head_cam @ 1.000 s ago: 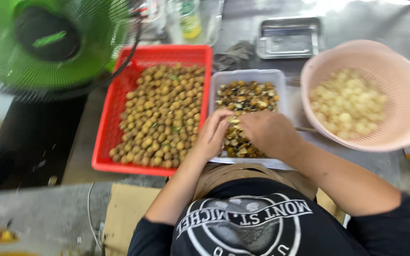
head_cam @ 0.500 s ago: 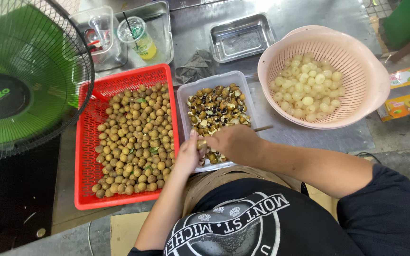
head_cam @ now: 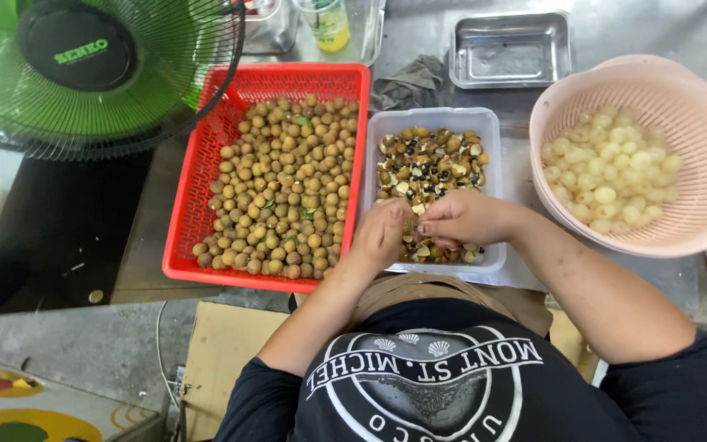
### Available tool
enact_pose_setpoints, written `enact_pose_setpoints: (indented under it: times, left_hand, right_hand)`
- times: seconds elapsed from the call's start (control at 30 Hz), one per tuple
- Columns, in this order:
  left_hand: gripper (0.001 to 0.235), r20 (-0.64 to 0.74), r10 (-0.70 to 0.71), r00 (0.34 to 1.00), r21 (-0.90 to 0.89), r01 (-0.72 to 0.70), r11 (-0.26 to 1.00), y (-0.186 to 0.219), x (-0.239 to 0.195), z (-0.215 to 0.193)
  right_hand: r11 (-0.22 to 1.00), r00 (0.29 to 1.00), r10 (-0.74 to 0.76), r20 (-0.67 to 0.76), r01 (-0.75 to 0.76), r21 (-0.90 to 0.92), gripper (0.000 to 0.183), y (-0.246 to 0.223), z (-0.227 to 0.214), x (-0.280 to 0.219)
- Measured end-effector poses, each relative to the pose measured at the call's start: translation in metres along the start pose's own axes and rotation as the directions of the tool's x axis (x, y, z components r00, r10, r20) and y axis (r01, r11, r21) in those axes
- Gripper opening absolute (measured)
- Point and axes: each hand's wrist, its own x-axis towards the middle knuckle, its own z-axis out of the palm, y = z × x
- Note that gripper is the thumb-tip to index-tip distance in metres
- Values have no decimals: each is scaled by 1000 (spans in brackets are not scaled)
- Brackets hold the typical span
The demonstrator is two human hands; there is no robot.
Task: The person peels longan fruit by hand, removing the outer skin and seeds, and placing the peeled fruit into a pink colander.
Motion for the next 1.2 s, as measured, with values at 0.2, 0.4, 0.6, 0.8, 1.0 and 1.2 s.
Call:
enact_pose_setpoints:
  times: [0.2,0.4,0.6,0.8,1.0,1.2]
  left_hand:
    - [49,-159,-167,973,-160,142,977,-22,-7,12]
    - [33,127,-628,768,-621,555,553,-56,-22,30]
    - [28,76,-449,890,-326,448,833,-46,-13,11]
    - [36,14,-407,913,-110,406,907,14,2,-10]
    - [29,-115,-285,952,-436,209,875,10,7,5]
    - [21,-254,-268,929,-164,232,959,-10,-1,16]
  right_hand:
    - [979,989,-114,-99,129,157,30,30,12,21]
    - [904,992,-47,-120,93,417,30,44,7,18]
    - [986,945,-65,-321,111,124,24,24,7,14]
    - [971,702,-220,-677,91,-222,21,-13,23,-4]
    - [889,643,-441,-626,214,-406,15,-10,24,4]
    - [761,472,-641,-605,291,-579,14,13,28,19]
